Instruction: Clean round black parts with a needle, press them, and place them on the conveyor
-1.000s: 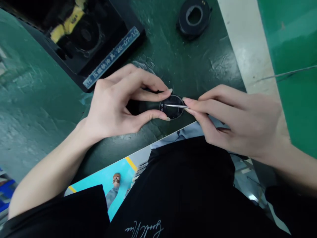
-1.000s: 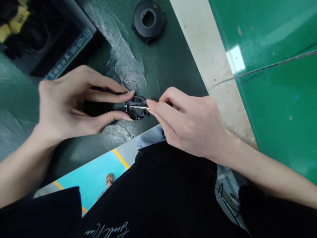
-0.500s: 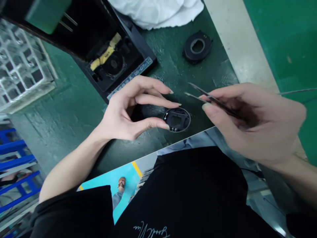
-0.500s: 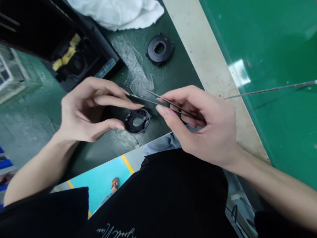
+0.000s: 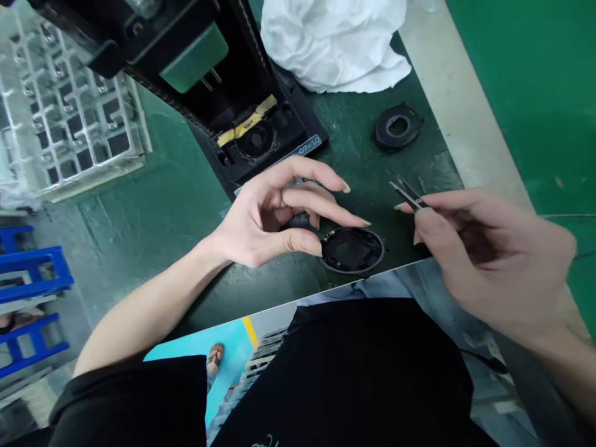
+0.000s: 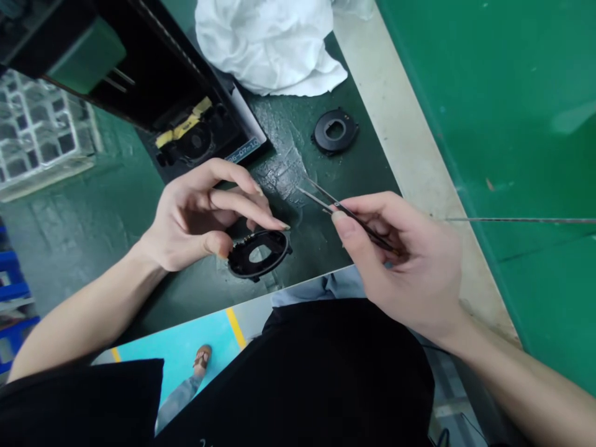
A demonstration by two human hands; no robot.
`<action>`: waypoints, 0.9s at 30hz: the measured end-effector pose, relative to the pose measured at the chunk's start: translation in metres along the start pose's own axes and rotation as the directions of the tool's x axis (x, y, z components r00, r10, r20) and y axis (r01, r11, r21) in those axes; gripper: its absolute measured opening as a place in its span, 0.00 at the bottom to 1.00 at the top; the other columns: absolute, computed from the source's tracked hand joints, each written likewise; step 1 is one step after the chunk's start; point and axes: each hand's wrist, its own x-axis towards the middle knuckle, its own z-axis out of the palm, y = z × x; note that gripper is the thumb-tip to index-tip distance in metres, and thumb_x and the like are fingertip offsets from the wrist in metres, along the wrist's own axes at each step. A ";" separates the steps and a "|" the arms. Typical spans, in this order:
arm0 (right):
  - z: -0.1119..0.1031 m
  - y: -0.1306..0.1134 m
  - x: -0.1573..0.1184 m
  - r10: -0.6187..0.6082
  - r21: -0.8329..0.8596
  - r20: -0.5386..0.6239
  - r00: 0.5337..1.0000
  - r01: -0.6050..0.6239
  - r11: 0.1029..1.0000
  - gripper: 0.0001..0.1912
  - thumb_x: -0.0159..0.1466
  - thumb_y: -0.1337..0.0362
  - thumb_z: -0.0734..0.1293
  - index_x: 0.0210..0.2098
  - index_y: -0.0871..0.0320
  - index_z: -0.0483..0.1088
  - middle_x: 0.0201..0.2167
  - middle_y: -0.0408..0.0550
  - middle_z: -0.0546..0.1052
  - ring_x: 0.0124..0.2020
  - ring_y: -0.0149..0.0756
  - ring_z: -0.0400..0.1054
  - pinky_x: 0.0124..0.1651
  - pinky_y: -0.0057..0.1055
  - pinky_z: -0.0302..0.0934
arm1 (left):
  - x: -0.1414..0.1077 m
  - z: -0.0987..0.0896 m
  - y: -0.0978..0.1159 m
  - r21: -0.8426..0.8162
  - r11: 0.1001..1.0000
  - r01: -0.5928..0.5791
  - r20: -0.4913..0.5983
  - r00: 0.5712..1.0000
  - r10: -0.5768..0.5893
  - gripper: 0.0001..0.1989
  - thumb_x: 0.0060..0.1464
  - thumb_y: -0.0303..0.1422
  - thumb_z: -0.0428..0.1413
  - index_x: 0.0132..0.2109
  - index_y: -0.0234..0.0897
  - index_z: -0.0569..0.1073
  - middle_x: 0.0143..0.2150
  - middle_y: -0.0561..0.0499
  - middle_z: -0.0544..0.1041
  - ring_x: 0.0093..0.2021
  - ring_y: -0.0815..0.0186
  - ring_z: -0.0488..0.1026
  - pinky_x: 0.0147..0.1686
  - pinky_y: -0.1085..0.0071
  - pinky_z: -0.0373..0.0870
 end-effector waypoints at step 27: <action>-0.001 0.003 0.000 0.007 0.003 0.042 0.999 -0.007 1.000 0.03 0.69 0.66 0.68 0.41 0.56 0.75 0.19 0.36 0.71 0.18 0.24 0.62 0.16 0.23 0.52 | -0.002 -0.006 -0.004 0.040 0.999 0.018 0.013 1.000 -0.018 0.27 0.51 0.43 0.72 0.55 0.41 0.74 0.40 0.45 0.84 0.47 0.51 0.82 0.42 0.63 0.77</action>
